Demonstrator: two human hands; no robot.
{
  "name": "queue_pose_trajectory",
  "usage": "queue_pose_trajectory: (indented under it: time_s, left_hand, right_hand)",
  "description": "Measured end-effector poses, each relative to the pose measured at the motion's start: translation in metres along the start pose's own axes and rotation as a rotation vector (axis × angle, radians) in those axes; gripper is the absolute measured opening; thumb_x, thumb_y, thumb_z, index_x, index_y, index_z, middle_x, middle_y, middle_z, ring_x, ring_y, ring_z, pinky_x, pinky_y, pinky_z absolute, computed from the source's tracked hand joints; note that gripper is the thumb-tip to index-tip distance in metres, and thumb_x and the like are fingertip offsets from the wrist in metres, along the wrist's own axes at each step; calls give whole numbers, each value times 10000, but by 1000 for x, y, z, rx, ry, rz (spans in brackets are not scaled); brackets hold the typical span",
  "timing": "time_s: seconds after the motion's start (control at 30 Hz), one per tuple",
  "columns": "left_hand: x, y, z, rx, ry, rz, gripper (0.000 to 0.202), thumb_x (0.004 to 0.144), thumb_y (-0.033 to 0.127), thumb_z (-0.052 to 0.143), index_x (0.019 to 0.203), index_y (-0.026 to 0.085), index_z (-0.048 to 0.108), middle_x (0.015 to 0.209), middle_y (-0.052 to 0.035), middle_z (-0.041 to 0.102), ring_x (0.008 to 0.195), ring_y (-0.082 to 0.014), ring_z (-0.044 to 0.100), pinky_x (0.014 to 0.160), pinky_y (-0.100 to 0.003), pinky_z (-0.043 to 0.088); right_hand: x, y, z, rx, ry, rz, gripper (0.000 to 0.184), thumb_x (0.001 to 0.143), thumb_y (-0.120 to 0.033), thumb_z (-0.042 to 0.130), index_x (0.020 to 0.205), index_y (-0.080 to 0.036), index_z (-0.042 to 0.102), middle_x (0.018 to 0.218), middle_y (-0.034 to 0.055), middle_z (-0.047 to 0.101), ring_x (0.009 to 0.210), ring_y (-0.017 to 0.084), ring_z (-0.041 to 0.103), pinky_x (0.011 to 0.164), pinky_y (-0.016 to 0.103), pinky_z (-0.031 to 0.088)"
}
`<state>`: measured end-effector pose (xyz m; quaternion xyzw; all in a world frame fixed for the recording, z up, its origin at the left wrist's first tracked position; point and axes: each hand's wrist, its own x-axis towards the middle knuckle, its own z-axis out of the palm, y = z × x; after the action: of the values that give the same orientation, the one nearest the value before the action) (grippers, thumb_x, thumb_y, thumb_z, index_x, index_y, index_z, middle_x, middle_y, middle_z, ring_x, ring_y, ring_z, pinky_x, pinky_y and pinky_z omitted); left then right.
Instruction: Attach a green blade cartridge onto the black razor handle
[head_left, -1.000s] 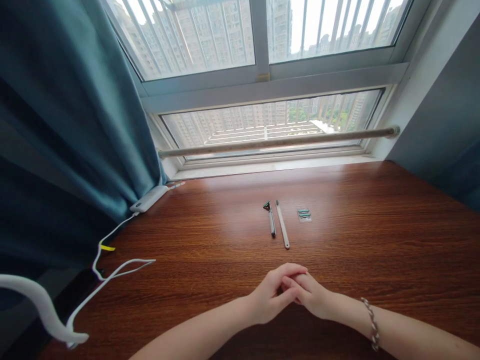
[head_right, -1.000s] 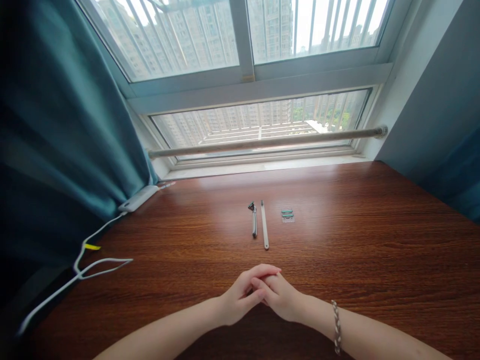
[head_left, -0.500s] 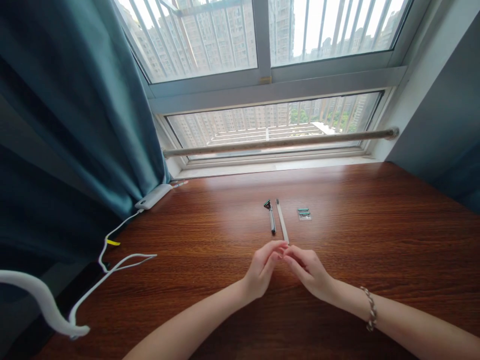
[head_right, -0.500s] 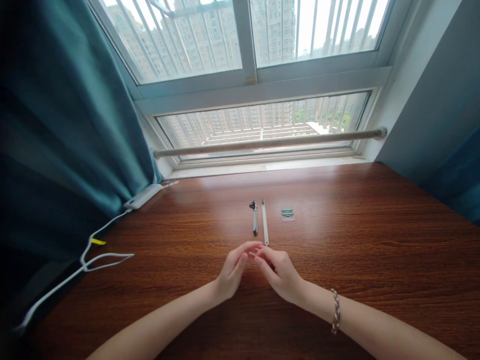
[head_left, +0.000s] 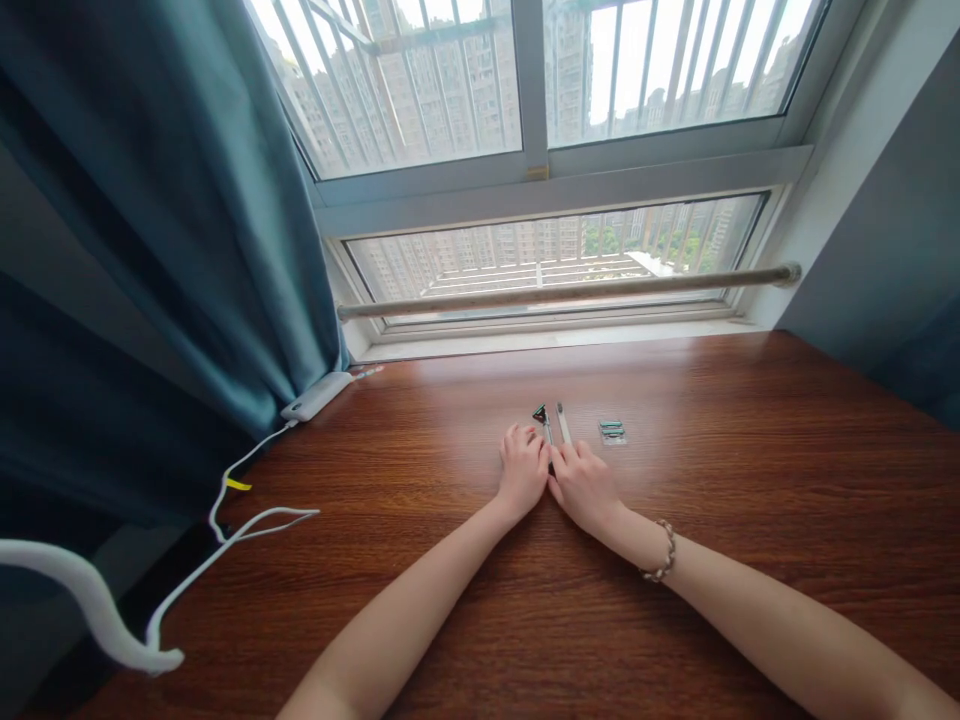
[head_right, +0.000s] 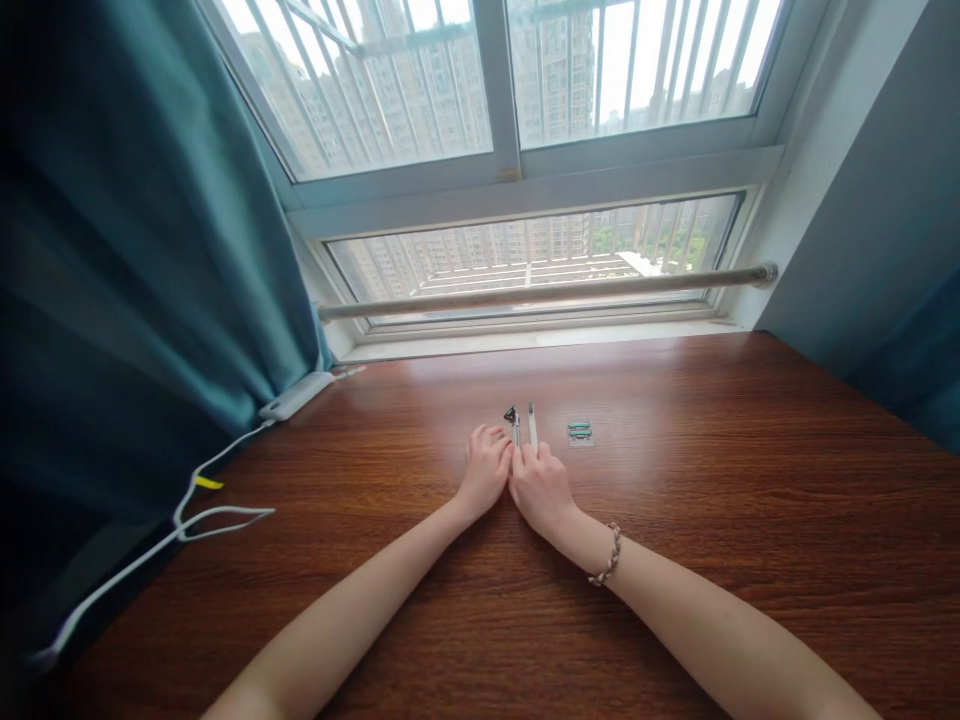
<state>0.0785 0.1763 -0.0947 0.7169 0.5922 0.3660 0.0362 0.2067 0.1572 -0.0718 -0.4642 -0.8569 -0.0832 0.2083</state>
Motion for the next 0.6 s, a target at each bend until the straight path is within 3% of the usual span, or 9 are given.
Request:
queue_pose_trajectory:
  time_s: [0.23,0.3,0.37,0.47,0.53,0.6]
  left_hand:
    - [2,0,-2,-27,-214,-28,329,884,329,284,999,190,559,1239,-99,447,1248,-284,221,947,-625,125]
    - [3,2,-5,-165,-224,-54,349,883,377,282,992,207,566,1230,-75,469,1273,-278,175,961,-626,43]
    - [5,5,-9,-473,-222,-121,343,864,418,333,973,202,576,1177,-67,517,1268,-267,206,993,-588,26]
    - [8,11,-15,-944,-195,-256,387,845,460,355,975,154,552,1039,-100,586,1118,-238,444,986,-493,253]
    - [12,15,-20,-1059,-164,-314,407,852,464,331,1002,128,505,943,-112,604,962,-203,553,886,-417,397]
    - [14,19,-28,-1158,-138,-385,383,839,444,384,1029,123,470,832,-82,600,827,-168,592,774,-344,459]
  right_hand:
    - [2,7,9,10,-4,-43,213,840,-170,415,880,-118,618,737,112,576,774,239,449,691,346,384]
    - [2,8,8,21,4,-46,222,844,-172,408,843,-122,624,728,110,578,774,236,451,700,348,386]
    - [2,8,3,34,14,-45,235,854,-187,396,868,-131,624,744,102,586,782,232,453,712,348,388]
    - [-2,9,-8,126,93,-33,263,867,-222,391,1005,-145,602,810,86,609,804,223,457,739,348,386]
    - [-5,7,-13,251,185,-17,284,860,-234,416,1086,-160,572,875,73,624,805,216,460,747,344,387]
    - [-9,3,-15,398,253,6,288,847,-230,442,1100,-176,568,903,56,633,773,203,466,730,333,395]
